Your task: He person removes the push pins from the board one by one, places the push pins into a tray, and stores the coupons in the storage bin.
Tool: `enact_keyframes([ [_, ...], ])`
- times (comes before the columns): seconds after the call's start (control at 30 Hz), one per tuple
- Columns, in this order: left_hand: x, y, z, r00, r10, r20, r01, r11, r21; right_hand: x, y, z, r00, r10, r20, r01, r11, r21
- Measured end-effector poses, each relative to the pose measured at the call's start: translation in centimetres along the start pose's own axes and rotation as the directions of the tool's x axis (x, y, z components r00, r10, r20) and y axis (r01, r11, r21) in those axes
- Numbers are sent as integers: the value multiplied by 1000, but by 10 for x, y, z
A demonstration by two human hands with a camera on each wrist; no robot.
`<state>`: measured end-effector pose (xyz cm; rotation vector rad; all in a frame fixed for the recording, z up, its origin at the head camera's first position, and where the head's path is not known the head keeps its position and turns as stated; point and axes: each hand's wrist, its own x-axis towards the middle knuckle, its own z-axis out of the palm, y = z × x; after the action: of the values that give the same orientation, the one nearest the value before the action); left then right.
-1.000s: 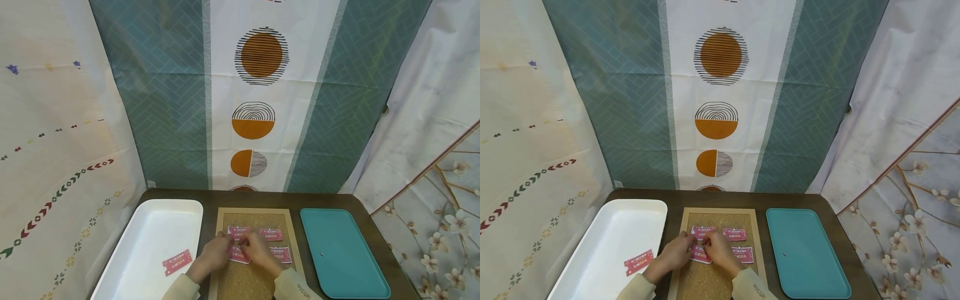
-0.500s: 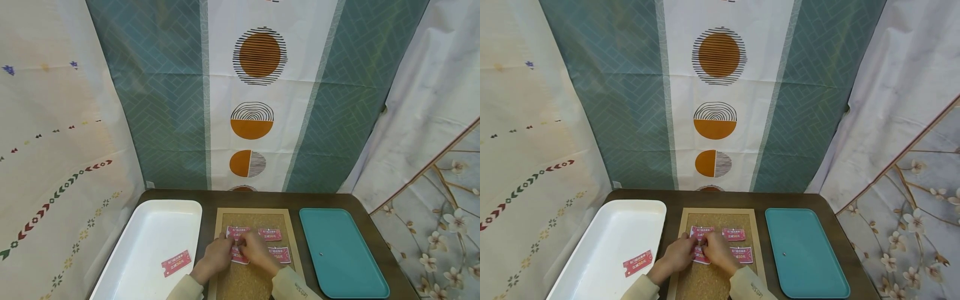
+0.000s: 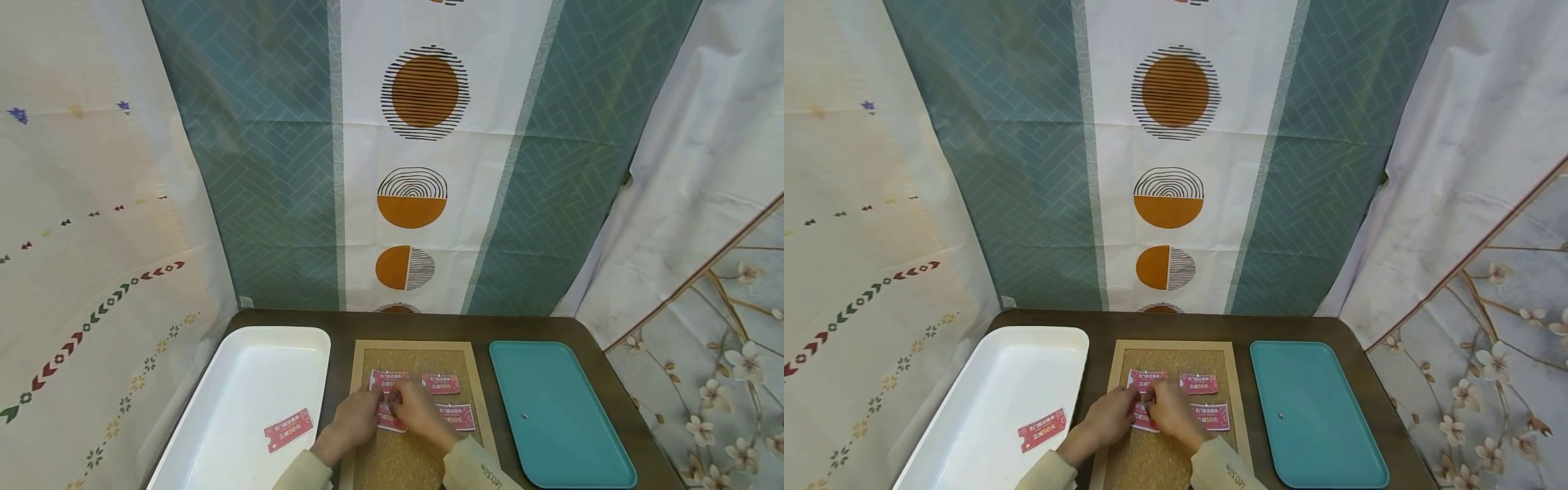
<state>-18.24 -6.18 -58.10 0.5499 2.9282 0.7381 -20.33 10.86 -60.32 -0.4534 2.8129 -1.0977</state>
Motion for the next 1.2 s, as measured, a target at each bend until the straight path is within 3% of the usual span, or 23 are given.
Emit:
enact_keyframes([
  [0.37,-1,-1,3,1000,23,0,-23,999,-24,-1,1,0,999,49,25,-50,996,76],
  [0.57,0,-1,4,999,39,-19,-40,999,-27,-2,0,-1,1000,27,7,-27,997,77],
  [0.8,-1,-2,3,999,34,-18,-34,999,-38,-3,-1,-1,998,57,32,-60,992,113],
  [1.0,-2,-2,3,999,31,-22,-32,999,-40,-4,-1,-1,1000,26,16,-28,993,112],
  [1.2,-2,-1,2,999,23,-24,-24,999,-44,-4,-1,-2,999,45,31,-48,990,131],
])
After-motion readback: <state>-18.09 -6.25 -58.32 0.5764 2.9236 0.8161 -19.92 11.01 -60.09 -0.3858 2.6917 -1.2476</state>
